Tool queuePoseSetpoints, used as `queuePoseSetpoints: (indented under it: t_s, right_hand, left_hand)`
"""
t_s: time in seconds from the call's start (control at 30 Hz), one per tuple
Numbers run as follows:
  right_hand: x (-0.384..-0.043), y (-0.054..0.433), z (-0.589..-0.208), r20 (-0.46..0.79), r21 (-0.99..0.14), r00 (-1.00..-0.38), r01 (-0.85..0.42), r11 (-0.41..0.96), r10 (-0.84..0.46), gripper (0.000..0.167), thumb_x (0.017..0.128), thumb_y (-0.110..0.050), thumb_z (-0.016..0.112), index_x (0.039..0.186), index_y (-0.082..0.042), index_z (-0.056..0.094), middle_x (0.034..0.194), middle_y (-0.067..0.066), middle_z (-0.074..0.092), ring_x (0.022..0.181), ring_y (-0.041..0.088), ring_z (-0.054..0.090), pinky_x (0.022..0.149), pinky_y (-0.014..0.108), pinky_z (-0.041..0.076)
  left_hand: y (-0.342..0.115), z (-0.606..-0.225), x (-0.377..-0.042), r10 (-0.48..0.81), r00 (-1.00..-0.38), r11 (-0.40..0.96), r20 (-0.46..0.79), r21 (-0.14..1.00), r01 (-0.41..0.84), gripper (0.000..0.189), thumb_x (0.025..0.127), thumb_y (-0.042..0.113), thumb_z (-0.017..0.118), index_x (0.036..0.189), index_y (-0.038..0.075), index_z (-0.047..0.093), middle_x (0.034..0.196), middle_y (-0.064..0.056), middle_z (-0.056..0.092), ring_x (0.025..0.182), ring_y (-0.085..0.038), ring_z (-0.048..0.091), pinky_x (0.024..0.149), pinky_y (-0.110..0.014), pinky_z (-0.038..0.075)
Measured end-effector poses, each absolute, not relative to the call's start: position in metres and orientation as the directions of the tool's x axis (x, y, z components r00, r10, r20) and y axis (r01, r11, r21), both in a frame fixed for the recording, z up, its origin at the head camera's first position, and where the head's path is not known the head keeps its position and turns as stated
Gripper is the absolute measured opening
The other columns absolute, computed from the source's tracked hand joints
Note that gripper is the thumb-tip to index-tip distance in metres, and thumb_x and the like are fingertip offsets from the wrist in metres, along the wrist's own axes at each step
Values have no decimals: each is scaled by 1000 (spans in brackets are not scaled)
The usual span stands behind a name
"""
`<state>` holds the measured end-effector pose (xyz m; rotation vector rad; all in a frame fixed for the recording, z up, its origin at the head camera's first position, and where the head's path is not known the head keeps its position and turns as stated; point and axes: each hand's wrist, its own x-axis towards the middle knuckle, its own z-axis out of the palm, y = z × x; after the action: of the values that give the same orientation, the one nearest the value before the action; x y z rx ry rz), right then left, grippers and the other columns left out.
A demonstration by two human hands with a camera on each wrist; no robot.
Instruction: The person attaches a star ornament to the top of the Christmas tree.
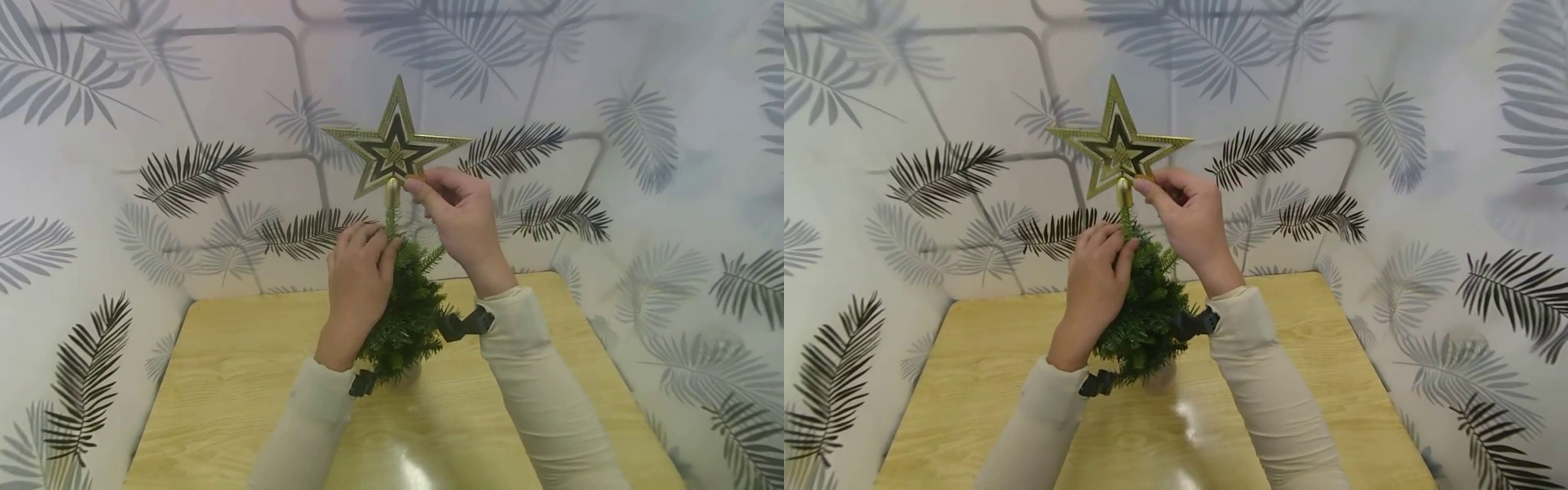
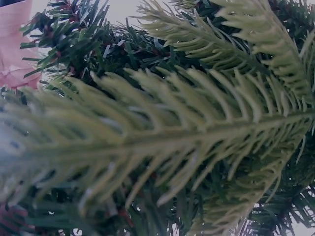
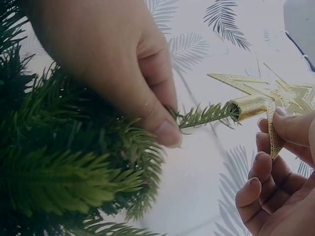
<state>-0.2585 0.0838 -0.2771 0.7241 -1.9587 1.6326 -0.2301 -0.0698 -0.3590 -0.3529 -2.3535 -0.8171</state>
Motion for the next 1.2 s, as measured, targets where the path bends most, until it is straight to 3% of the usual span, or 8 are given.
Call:
queuePoseSetpoints:
  t_s: [0.17, 0.43, 0.8, 1.03, 1.2]
  right_hand:
    - [-260, 84, -279, 646, -742, -757, -653, 153, -96, 14, 98, -10, 73, 95, 3, 77, 78, 1, 68, 63, 18, 59, 59, 30, 48]
    - [-261, 87, -286, 634, -740, -762, -647, 183, -131, 15, 99, -11, 73, 94, 3, 76, 75, 1, 66, 64, 19, 57, 57, 30, 43]
    - [-261, 87, -290, 611, -748, -774, -634, 199, -169, 15, 99, -8, 71, 93, 5, 75, 77, 12, 67, 65, 17, 59, 64, 34, 53]
    - [-260, 86, -287, 585, -735, -783, -622, 270, -212, 15, 98, -9, 73, 88, 2, 75, 76, 10, 70, 58, 19, 47, 56, 29, 38]
    - [-260, 85, -287, 584, -715, -785, -617, 328, -204, 19, 100, -14, 72, 87, 0, 72, 74, 8, 68, 57, 19, 47, 56, 28, 38]
  left_hand:
    - [-69, -358, -230, 43, -778, 777, 627, 469, 421, 32, 108, 33, 57, 96, 8, 73, 133, -11, 67, 136, -36, 50, 101, -68, 43]
    - [-67, -360, -228, 41, -774, 773, 632, 471, 425, 32, 108, 31, 58, 93, 8, 72, 131, -12, 68, 135, -38, 51, 101, -69, 43]
    - [-69, -356, -230, 39, -770, 777, 637, 465, 425, 31, 108, 32, 58, 100, 6, 74, 131, -11, 68, 134, -37, 52, 99, -68, 43]
    - [-71, -356, -229, 38, -786, 773, 617, 480, 414, 32, 108, 33, 57, 110, 8, 76, 131, -11, 68, 137, -38, 49, 103, -68, 41]
    - [-74, -351, -231, 77, -799, 768, 597, 475, 429, 32, 108, 34, 57, 105, 8, 76, 131, -11, 68, 135, -37, 51, 104, -67, 40]
